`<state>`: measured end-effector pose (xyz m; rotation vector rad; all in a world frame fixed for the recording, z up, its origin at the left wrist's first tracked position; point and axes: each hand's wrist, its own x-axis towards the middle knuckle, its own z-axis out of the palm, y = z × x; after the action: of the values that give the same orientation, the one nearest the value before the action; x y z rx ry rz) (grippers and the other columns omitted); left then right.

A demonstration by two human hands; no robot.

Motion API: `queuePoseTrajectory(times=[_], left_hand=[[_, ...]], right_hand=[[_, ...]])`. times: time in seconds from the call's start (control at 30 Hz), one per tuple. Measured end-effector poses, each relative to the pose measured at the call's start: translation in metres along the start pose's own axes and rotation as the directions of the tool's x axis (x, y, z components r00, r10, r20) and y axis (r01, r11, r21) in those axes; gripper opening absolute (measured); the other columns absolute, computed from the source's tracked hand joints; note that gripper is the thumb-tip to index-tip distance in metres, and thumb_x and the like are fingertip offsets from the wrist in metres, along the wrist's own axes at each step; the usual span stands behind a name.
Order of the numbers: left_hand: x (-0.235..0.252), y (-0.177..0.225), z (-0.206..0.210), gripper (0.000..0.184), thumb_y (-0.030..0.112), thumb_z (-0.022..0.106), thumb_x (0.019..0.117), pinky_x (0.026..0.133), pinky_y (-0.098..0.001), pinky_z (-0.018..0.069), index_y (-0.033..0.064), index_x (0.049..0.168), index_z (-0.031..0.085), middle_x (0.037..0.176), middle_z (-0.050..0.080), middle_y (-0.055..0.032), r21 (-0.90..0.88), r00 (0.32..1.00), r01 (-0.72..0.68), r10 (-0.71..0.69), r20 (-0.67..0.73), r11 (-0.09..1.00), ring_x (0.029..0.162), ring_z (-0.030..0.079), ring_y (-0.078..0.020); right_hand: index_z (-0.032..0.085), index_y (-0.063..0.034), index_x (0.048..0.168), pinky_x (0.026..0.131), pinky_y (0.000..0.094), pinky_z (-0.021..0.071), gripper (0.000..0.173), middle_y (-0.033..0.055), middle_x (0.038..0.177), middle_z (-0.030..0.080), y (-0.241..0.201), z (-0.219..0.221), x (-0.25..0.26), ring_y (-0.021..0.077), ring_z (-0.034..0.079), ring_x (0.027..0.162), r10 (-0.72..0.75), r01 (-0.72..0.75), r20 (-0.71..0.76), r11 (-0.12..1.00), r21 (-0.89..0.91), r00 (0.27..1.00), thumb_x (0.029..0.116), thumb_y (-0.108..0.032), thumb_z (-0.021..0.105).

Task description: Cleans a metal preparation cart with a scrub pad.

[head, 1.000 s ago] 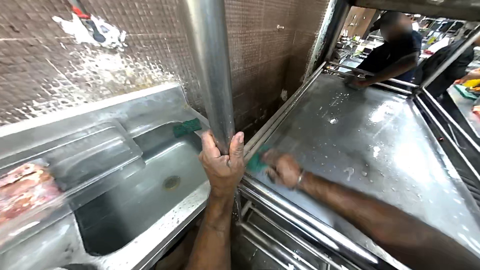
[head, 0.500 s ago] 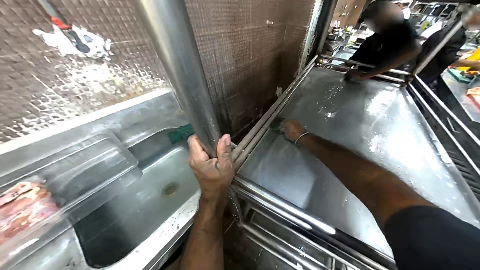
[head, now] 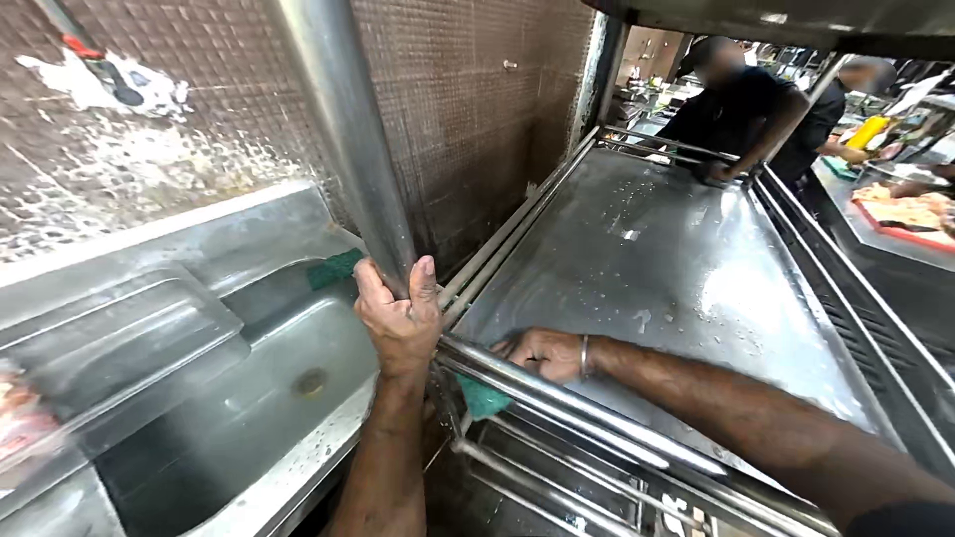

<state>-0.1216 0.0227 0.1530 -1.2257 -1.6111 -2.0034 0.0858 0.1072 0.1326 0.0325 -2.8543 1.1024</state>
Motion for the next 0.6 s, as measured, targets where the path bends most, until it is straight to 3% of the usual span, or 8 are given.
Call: queuePoseTrajectory(times=[0.07,0.13,0.27,0.37,0.47,0.6], left_hand=[[0.001,-0.001,-0.001,0.057,0.050,0.060,0.0997,0.062,-0.0322,0.0604,-0.0018,0.123,0.055,0.083,0.065,-0.0039,-0.003,1.000,0.012,-0.012,0.018,1.000,0.064,0.066,-0.0093],[-0.001,-0.001,-0.001,0.055,0.048,0.060,0.1003,0.062,-0.0314,0.0600,-0.0017,0.124,0.054,0.083,0.065,-0.0034,-0.015,1.000,0.016,-0.015,0.026,1.000,0.064,0.066,-0.0087],[-0.001,-0.001,-0.002,0.053,0.046,0.061,0.1003,0.061,-0.0300,0.0602,-0.0010,0.125,0.053,0.086,0.064,-0.0018,-0.036,0.999,0.019,-0.018,0.028,0.999,0.065,0.066,-0.0071],[-0.001,-0.003,-0.002,0.052,0.044,0.060,0.1013,0.062,-0.0300,0.0595,-0.0025,0.124,0.051,0.087,0.063,-0.0012,-0.054,0.999,-0.015,0.018,0.050,0.998,0.066,0.064,-0.0069],[0.000,0.001,0.000,0.051,0.042,0.058,0.1016,0.061,-0.0291,0.0583,-0.0048,0.122,0.049,0.084,0.060,-0.0003,-0.043,0.999,-0.017,0.018,0.029,0.999,0.066,0.063,-0.0061],[0.000,0.004,0.001,0.047,0.039,0.057,0.1024,0.060,-0.0262,0.0581,-0.0030,0.121,0.049,0.085,0.059,0.0024,-0.054,1.000,-0.014,0.015,0.016,0.998,0.065,0.062,-0.0040]], right_hand=[[0.074,0.0071,0.087,0.105,0.0381,0.0503,0.022,0.0169,0.108,0.075,-0.001,-0.005,-0.024,0.0231,0.068,0.114,-0.041,0.041,0.021,0.999,0.004,0.999,0.0896,0.005,0.053],[0.074,0.0103,0.092,0.112,0.0373,0.0449,0.025,0.0207,0.118,0.072,-0.002,-0.001,-0.053,0.0262,0.064,0.124,0.006,-0.007,0.030,1.000,0.026,1.000,0.0923,0.003,0.050],[0.074,0.0101,0.097,0.115,0.0400,0.0442,0.027,0.0209,0.124,0.071,-0.003,0.003,-0.116,0.0298,0.061,0.129,0.029,-0.027,-0.022,0.997,0.074,0.999,0.0973,-0.005,0.052],[0.076,0.0006,0.113,0.121,0.0407,0.0380,0.029,0.0131,0.131,0.069,0.000,0.012,-0.156,0.0255,0.056,0.136,0.049,-0.043,-0.106,0.998,0.056,0.993,0.1042,-0.019,0.056],[0.073,-0.0066,0.114,0.125,0.0455,0.0307,0.031,0.0058,0.139,0.065,0.008,0.021,-0.134,0.0234,0.048,0.144,0.070,-0.097,-0.165,0.982,-0.164,0.984,0.1078,-0.024,0.049],[0.074,-0.0042,0.114,0.124,0.0552,0.0278,0.023,0.0086,0.153,0.054,0.070,-0.006,-0.036,0.0306,0.039,0.150,0.123,-0.215,-0.263,0.909,-0.358,0.957,0.0958,-0.002,0.061]])
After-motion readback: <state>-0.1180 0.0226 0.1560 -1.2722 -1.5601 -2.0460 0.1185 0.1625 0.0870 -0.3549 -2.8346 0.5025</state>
